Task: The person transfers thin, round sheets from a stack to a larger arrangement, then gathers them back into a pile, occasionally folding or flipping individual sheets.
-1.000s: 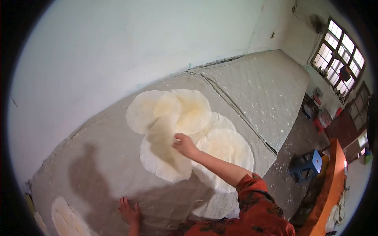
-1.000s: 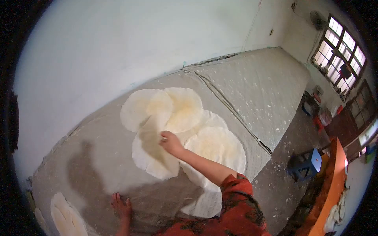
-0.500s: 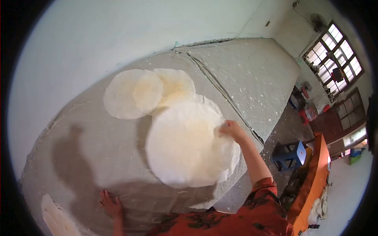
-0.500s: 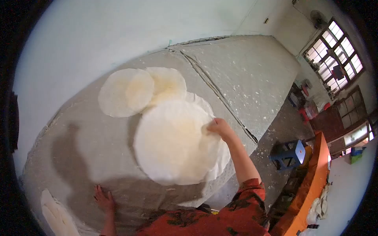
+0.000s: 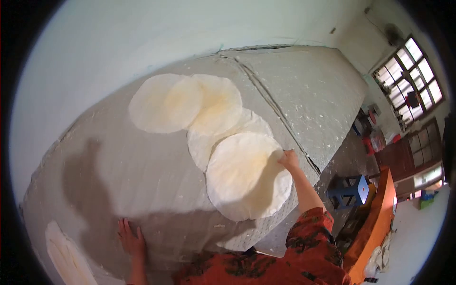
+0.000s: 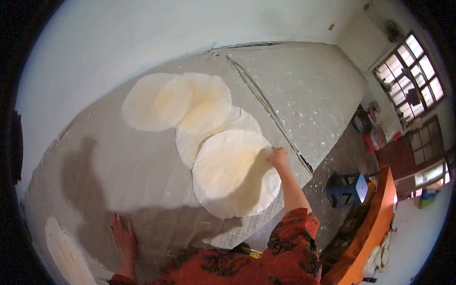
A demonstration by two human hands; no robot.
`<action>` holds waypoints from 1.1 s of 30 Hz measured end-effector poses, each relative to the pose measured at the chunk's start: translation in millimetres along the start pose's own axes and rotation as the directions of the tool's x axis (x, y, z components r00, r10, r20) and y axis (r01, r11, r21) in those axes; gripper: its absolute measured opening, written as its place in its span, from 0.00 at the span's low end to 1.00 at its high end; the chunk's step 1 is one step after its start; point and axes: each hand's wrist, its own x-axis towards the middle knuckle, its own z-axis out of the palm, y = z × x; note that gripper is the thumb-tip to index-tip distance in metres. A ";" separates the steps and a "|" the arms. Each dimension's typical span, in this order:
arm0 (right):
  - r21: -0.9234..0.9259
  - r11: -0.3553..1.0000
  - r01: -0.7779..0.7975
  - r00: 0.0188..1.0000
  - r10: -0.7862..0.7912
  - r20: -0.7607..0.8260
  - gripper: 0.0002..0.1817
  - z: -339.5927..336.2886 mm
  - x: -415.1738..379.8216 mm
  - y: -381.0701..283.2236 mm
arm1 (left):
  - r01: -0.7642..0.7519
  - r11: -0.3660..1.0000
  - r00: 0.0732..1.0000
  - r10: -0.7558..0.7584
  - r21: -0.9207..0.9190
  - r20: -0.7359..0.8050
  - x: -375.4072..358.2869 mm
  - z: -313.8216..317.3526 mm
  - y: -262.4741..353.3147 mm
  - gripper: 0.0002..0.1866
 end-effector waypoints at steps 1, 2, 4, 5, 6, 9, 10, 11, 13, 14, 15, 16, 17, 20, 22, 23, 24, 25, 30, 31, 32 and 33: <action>-0.039 0.999 -0.036 0.999 0.037 0.026 0.18 -1.4 -0.2 -5.5 | -0.009 1.000 1.000 0.009 -0.013 -0.006 0.9 4.1 -2.1 0.31; -0.046 0.999 -0.016 0.999 0.018 0.045 0.18 0.5 0.9 -4.5 | -0.018 0.999 1.000 0.018 -0.027 -0.014 1.2 6.0 -4.4 0.31; 0.086 0.994 -0.060 0.996 0.054 0.064 0.19 1.0 3.6 -4.2 | -0.010 1.000 1.000 0.010 -0.012 -0.003 2.4 1.9 -3.7 0.31; 0.078 0.996 -0.045 0.996 0.039 0.077 0.19 3.4 1.4 -8.1 | -0.030 1.000 1.000 0.030 -0.004 -0.004 3.2 1.2 -3.6 0.32; 0.105 0.991 -0.083 0.995 0.089 -0.050 0.19 -0.2 -3.6 -16.7 | -0.011 1.000 1.000 0.011 -0.006 0.001 3.2 2.5 -4.4 0.32; 0.213 0.969 -0.124 0.992 0.125 0.006 0.19 -25.5 -6.5 -34.3 | -0.022 1.000 1.000 0.022 -0.001 -0.014 3.4 6.3 -8.9 0.33; 0.285 0.945 -0.159 0.977 0.109 0.183 0.19 -35.2 -5.0 -32.1 | -0.019 1.000 1.000 0.019 0.001 -0.018 3.0 5.4 -8.7 0.33; 0.321 0.924 -0.207 0.951 0.114 0.286 0.20 -21.2 8.2 -10.9 | -0.017 1.000 1.000 0.017 0.003 -0.026 3.0 4.8 -7.8 0.34; 0.055 0.997 0.055 0.953 -0.069 0.295 0.20 -68.2 -9.9 -51.6 | -0.041 0.999 0.998 0.040 -0.019 -0.054 2.7 14.8 -10.8 0.34; -0.100 0.939 0.330 0.940 -0.318 0.119 0.18 -73.0 -19.2 -55.8 | -0.064 0.998 0.994 0.062 -0.022 -0.089 2.4 22.4 -18.6 0.35; -0.203 0.833 0.515 0.844 -0.450 0.292 0.14 -73.7 -8.8 -41.3 | -0.157 0.984 0.961 0.132 -0.086 -0.243 -0.4 38.8 -26.1 0.34; -0.201 0.796 0.570 0.804 -0.492 0.334 0.12 -104.6 -31.8 -89.3 | -0.063 0.958 0.990 0.025 -0.279 -0.137 6.6 43.6 -26.4 0.32; 0.100 0.807 0.582 0.770 -0.586 0.253 0.11 -124.3 -56.5 -119.4 | -0.151 0.930 0.936 0.025 -0.336 -0.351 -0.6 43.8 -23.1 0.30; 0.280 0.814 0.509 0.781 -0.573 0.248 0.07 -190.8 -155.6 -273.5 | -0.093 0.949 0.934 -0.022 -0.302 -0.357 -8.9 43.5 -30.4 0.32; 0.276 0.808 0.521 0.740 -0.589 0.325 0.07 -201.5 -194.2 -329.2 | -0.090 0.945 0.965 0.005 -0.314 -0.261 -12.6 32.5 -39.6 0.30; 0.271 0.778 0.567 0.713 -0.628 0.311 0.07 -204.4 -218.8 -365.9 | -0.108 0.922 0.976 0.028 -0.372 -0.214 -15.8 27.5 -46.6 0.30; 0.377 0.755 0.536 0.654 -0.654 0.381 0.08 -208.0 -249.9 -404.8 | -0.161 0.849 0.964 0.025 -0.504 -0.264 -23.9 33.0 -54.7 0.28; 0.471 0.737 0.484 0.587 -0.673 0.451 0.08 -210.9 -272.6 -436.1 | -0.221 0.754 0.950 0.022 -0.619 -0.312 -36.5 37.3 -61.6 0.26; 0.651 0.603 0.461 0.465 -0.789 0.401 0.08 -191.4 -392.5 -598.8 | 0.368 -0.206 0.929 0.034 -0.907 0.369 -121.5 -4.9 -133.2 0.20; 0.719 0.564 0.406 0.482 -0.801 0.356 0.09 -185.8 -411.2 -627.2 | 0.452 -0.462 0.878 0.079 -0.763 0.472 -133.9 -9.2 -155.1 0.20; 0.765 0.506 0.399 0.445 -0.836 0.321 0.12 -181.1 -423.7 -655.8 | 0.495 -0.674 0.822 0.159 -0.548 0.547 -144.5 -12.9 -174.3 0.20; 0.774 0.513 0.371 0.440 -0.831 0.340 0.13 -181.8 -436.9 -685.5 | 0.386 -0.784 0.890 0.177 -0.487 0.420 -147.3 -3.9 -199.5 0.23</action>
